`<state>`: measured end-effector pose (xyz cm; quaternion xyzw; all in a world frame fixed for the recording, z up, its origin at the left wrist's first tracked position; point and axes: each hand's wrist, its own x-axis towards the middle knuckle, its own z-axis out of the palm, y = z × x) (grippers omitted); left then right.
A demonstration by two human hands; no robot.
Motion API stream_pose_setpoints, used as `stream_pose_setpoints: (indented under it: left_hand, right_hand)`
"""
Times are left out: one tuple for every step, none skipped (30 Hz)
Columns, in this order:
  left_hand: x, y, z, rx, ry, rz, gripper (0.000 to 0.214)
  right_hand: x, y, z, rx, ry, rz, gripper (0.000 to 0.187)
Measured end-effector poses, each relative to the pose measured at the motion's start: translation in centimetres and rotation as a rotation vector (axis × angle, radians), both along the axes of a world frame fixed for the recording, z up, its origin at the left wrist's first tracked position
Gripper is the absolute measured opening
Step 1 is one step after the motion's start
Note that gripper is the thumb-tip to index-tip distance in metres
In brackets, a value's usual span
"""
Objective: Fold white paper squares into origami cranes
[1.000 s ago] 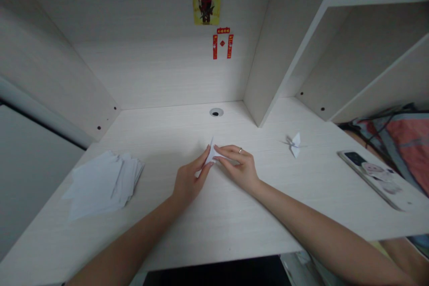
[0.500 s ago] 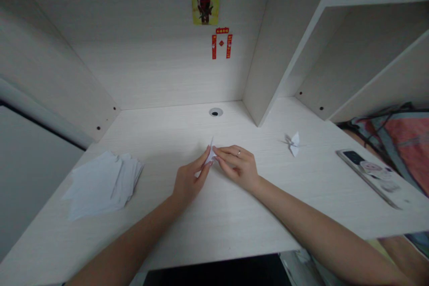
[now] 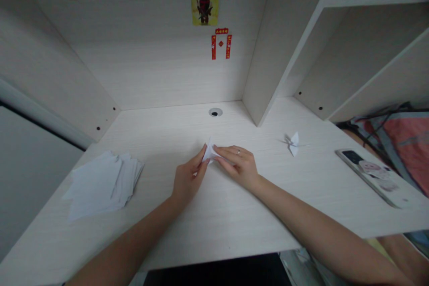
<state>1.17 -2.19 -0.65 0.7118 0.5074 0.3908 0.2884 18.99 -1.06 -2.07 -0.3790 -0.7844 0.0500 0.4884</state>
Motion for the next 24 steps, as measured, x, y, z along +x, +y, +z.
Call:
stream_pose_setpoints:
  left_hand:
    - [-0.04, 0.08, 0.05, -0.005, -0.023, 0.008, 0.044]
    - [-0.06, 0.16, 0.12, -0.013, -0.041, 0.015, 0.044]
    - [-0.07, 0.21, 0.2, -0.021, -0.054, 0.024, 0.044]
    - [-0.07, 0.24, 0.29, -0.031, -0.065, 0.031, 0.044]
    - [-0.05, 0.25, 0.37, -0.04, -0.076, 0.035, 0.044]
    - [-0.04, 0.24, 0.43, -0.047, -0.087, 0.037, 0.044]
    - [-0.02, 0.23, 0.46, -0.05, -0.097, 0.037, 0.044]
    - [0.0, 0.21, 0.46, -0.05, -0.101, 0.036, 0.044]
    - [0.02, 0.2, 0.43, -0.048, -0.097, 0.034, 0.044]
    - [0.03, 0.2, 0.37, -0.044, -0.087, 0.034, 0.044]
    - [0.04, 0.21, 0.29, -0.039, -0.073, 0.036, 0.044]
    - [0.06, 0.23, 0.2, -0.037, -0.059, 0.036, 0.044]
    - [0.08, 0.24, 0.12, -0.035, -0.048, 0.034, 0.044]
    - [0.11, 0.24, 0.05, -0.034, -0.044, 0.032, 0.044]
    - [0.14, 0.22, 0.01, -0.036, -0.046, 0.032, 0.044]
    - [0.17, 0.18, -0.01, -0.043, -0.049, 0.033, 0.045]
    - [0.19, 0.13, -0.01, -0.051, -0.051, 0.036, 0.047]
    - [0.2, 0.07, 0.02, -0.061, -0.05, 0.042, 0.048]
    - [0.18, 0.02, 0.07, -0.071, -0.048, 0.05, 0.051]
    - [0.15, -0.02, 0.11, -0.08, -0.045, 0.057, 0.053]
    - [0.11, -0.02, 0.15, -0.088, -0.044, 0.064, 0.055]
    - [0.06, 0.01, 0.17, -0.094, -0.048, 0.068, 0.057]
    - [0.01, 0.07, 0.16, -0.101, -0.059, 0.07, 0.057]
    - [-0.02, 0.18, 0.14, -0.113, -0.08, 0.066, 0.057]
  right_hand:
    - [-0.02, 0.03, -0.06, -0.008, 0.011, -0.002, 0.039]
    - [-0.04, 0.06, -0.14, -0.012, 0.018, -0.006, 0.039]
    - [-0.06, 0.09, -0.24, -0.013, 0.019, -0.011, 0.04]
    - [-0.07, 0.11, -0.35, -0.012, 0.019, -0.016, 0.04]
    - [-0.08, 0.13, -0.45, -0.008, 0.018, -0.022, 0.039]
    - [-0.07, 0.13, -0.52, -0.002, 0.018, -0.026, 0.039]
    - [-0.06, 0.13, -0.57, 0.006, 0.017, -0.03, 0.038]
    - [-0.03, 0.12, -0.59, 0.014, 0.014, -0.032, 0.038]
    - [0.01, 0.1, -0.57, 0.022, 0.003, -0.035, 0.039]
    - [0.06, 0.08, -0.54, 0.034, -0.013, -0.037, 0.039]
    - [0.12, 0.07, -0.49, 0.047, -0.036, -0.038, 0.039]
    - [0.17, 0.06, -0.43, 0.065, -0.063, -0.04, 0.04]
    - [0.23, 0.06, -0.38, 0.083, -0.091, -0.042, 0.04]
    - [0.29, 0.07, -0.34, 0.1, -0.117, -0.045, 0.04]
    - [0.34, 0.09, -0.31, 0.114, -0.138, -0.05, 0.039]
    - [0.4, 0.12, -0.31, 0.126, -0.155, -0.057, 0.039]
    - [0.46, 0.15, -0.31, 0.137, -0.171, -0.064, 0.038]
    - [0.53, 0.19, -0.33, 0.147, -0.185, -0.071, 0.037]
    - [0.6, 0.22, -0.34, 0.157, -0.2, -0.074, 0.037]
    - [0.66, 0.23, -0.34, 0.165, -0.214, -0.073, 0.037]
    - [0.71, 0.22, -0.32, 0.17, -0.227, -0.065, 0.038]
    - [0.72, 0.17, -0.27, 0.172, -0.23, -0.051, 0.039]
    - [0.68, 0.08, -0.18, 0.168, -0.222, -0.028, 0.04]
    - [0.59, -0.04, -0.05, 0.157, -0.2, 0.002, 0.042]
